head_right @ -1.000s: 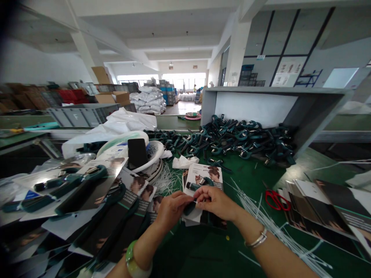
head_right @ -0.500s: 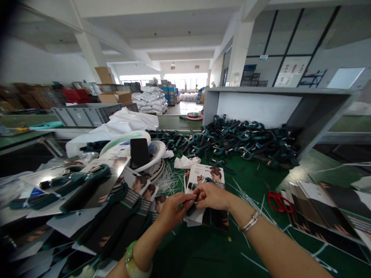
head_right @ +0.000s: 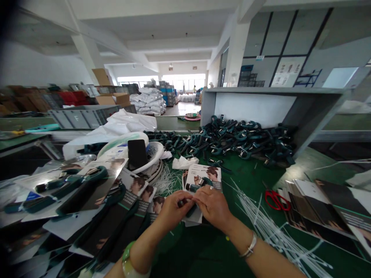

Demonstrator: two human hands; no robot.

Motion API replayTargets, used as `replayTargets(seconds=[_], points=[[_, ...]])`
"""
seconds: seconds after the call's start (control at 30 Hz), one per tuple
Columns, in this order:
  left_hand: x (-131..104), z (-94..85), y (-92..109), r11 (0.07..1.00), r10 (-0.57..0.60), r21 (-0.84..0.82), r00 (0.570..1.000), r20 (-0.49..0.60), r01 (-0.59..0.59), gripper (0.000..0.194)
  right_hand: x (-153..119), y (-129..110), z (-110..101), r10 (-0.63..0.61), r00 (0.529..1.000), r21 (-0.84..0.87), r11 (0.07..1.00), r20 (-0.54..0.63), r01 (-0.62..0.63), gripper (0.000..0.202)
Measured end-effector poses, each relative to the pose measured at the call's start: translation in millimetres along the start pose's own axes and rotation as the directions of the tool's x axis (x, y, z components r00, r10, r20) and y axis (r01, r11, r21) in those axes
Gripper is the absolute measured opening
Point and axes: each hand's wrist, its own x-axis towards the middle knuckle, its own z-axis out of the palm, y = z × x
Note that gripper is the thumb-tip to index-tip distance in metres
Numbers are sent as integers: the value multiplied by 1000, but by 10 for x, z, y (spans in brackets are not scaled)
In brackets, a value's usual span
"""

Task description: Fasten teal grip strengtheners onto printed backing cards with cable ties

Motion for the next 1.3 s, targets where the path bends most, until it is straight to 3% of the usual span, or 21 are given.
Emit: replayTargets(seconds=[0.17, 0.27, 0.4, 0.5, 0.6, 0.8, 0.9, 0.97, 1.13, 1.3], points=[[-59, -29, 76, 987, -52, 147, 991, -126, 70, 24, 86, -88, 99, -5, 982, -57, 998, -191, -6, 20], [-72, -36, 15, 979, -155, 102, 971, -183, 176, 33, 78, -97, 139, 23, 976, -55, 998, -216, -35, 20], [-88, -30, -91, 968, -229, 60, 953, -196, 245, 17, -36, -54, 115, -22, 999, -104, 994, -40, 17, 20], [-99, -9, -100, 975, -205, 45, 960, -192, 217, 16, -101, -35, 45, -90, 991, -131, 986, 96, 102, 20], [-96, 26, -73, 988, -151, -5, 969, -194, 153, 20, -114, -30, 9, -57, 991, -132, 989, 120, 73, 19], [-24, 79, -119, 999, 32, -22, 997, -64, -34, 13, -121, -11, 86, -22, 992, 78, 996, -126, 32, 15], [41, 26, -151, 994, 107, -18, 994, -5, -107, 12, -109, -22, 91, 2, 990, 140, 990, -139, 18, 13], [79, -48, -133, 987, 138, 77, 990, 21, -139, 10, -108, -33, 85, 23, 988, 148, 989, -154, 0, 13], [55, -203, -18, 947, 25, 318, 998, 58, -42, 14, -205, -32, 106, 101, 959, 112, 991, -266, -73, 9], [-91, -75, -64, 973, -78, 211, 995, -57, 89, 21, -244, -55, 113, 33, 961, 61, 998, -275, -17, 8]])
